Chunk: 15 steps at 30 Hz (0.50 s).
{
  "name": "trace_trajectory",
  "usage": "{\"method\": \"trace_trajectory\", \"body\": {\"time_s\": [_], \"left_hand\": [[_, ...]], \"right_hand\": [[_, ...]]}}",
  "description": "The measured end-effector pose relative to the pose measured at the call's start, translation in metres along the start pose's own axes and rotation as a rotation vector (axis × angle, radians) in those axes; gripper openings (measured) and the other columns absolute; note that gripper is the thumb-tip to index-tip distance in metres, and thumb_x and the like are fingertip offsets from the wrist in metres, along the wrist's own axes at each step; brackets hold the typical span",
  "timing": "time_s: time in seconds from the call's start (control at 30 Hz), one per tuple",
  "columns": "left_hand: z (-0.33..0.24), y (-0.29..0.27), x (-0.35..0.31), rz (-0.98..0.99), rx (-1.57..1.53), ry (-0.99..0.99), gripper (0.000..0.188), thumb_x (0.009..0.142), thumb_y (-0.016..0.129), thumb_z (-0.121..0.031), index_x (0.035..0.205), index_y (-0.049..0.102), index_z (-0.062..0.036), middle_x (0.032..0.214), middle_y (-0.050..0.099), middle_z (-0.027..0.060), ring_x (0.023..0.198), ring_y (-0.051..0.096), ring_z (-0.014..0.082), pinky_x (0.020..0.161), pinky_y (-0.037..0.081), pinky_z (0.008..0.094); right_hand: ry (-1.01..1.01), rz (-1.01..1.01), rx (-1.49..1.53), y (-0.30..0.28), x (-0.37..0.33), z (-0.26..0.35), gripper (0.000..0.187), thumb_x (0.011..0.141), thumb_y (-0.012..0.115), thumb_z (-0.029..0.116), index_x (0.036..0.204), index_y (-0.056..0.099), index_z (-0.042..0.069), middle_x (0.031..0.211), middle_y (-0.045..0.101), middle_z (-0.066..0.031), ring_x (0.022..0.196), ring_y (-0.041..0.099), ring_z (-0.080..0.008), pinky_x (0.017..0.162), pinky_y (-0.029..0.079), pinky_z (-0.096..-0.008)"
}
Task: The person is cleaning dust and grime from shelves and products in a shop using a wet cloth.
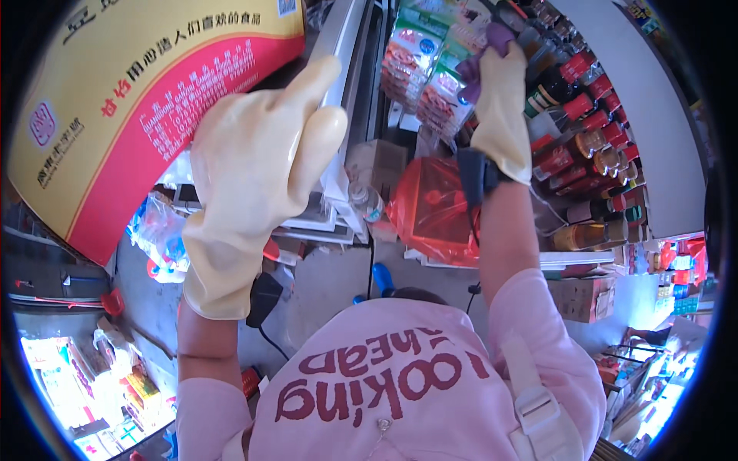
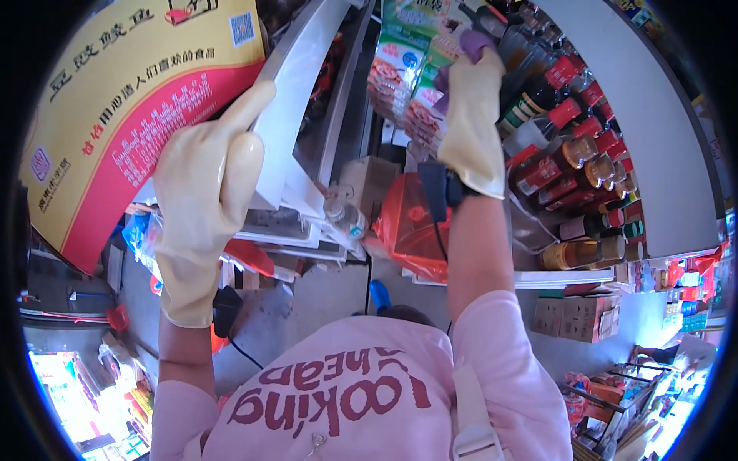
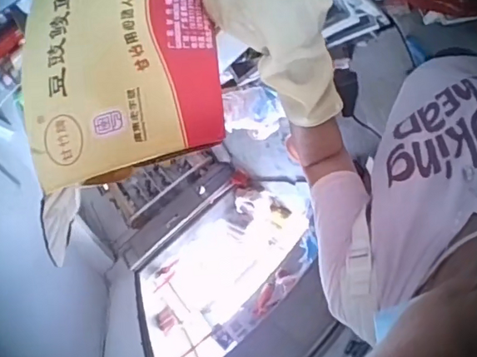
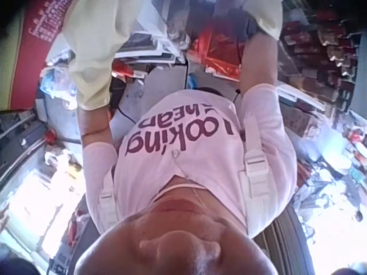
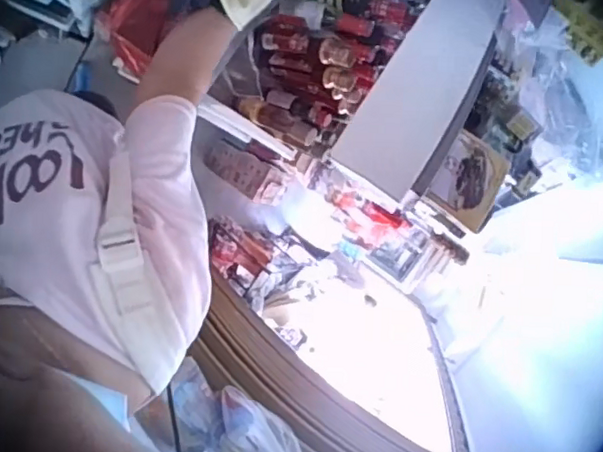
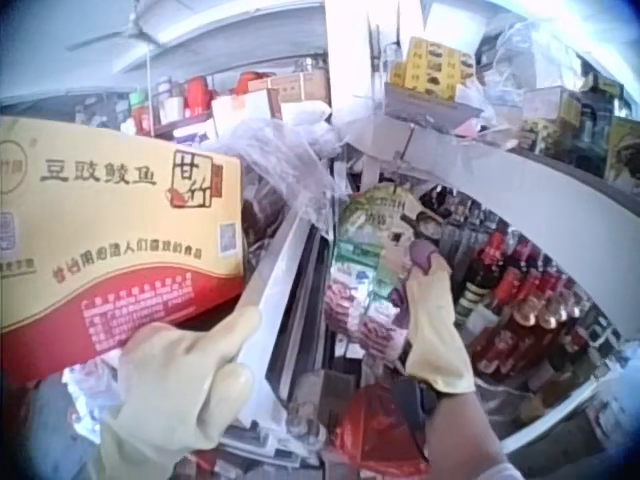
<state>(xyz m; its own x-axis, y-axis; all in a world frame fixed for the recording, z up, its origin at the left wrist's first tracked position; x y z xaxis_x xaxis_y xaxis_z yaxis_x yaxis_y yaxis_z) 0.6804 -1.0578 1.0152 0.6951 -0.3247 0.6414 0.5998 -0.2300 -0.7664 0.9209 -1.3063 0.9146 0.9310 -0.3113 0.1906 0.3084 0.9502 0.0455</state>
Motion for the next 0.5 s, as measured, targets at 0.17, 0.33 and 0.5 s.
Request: {"method": "trace_trajectory", "body": {"time_s": [0.17, 0.33, 0.5], "left_hand": [[0.002, 0.003, -0.006, -0.065, -0.002, -0.006, 0.033, 0.103, 0.058, -0.024, 0.127, 0.072, -0.007, 0.079, 0.066, 0.0094, 0.068, 0.059, 0.0287, 0.071, 0.048, 0.0414], [0.002, 0.005, -0.001, -0.019, 0.0, -0.019, 0.035, 0.103, 0.058, -0.026, 0.128, 0.071, -0.0061, 0.076, 0.065, 0.0098, 0.067, 0.059, 0.0297, 0.068, 0.047, 0.0426], [0.003, -0.002, 0.004, 0.025, -0.001, -0.025, 0.037, 0.102, 0.059, -0.027, 0.13, 0.069, -0.0051, 0.075, 0.064, 0.0096, 0.066, 0.059, 0.0307, 0.067, 0.047, 0.0427]], "right_hand": [[-0.067, 0.018, -0.106, -0.013, 0.024, -0.008, 0.035, 0.093, 0.055, 0.002, 0.127, 0.064, 0.004, 0.081, 0.065, -0.0063, 0.062, 0.062, -0.0163, 0.054, 0.05, -0.033], [0.049, 0.153, -0.052, -0.006, 0.039, -0.038, 0.039, 0.091, 0.055, 0.002, 0.128, 0.065, 0.007, 0.081, 0.065, -0.0067, 0.063, 0.063, -0.0174, 0.054, 0.049, -0.035], [0.116, 0.254, -0.047, 0.013, 0.027, -0.037, 0.042, 0.089, 0.057, 0.004, 0.13, 0.066, 0.009, 0.081, 0.066, -0.0054, 0.066, 0.063, -0.0165, 0.056, 0.05, -0.0346]]}}
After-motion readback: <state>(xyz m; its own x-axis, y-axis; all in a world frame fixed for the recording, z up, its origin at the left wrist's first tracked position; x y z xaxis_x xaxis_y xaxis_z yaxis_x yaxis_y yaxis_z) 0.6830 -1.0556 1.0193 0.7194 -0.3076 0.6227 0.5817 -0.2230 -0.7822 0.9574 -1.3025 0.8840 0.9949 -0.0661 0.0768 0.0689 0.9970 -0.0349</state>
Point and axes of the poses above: each hand's wrist, its own x-axis towards the middle knuckle, its own y-axis out of the palm, z = x × y, the point moved 4 cm from there along x, towards the middle knuckle
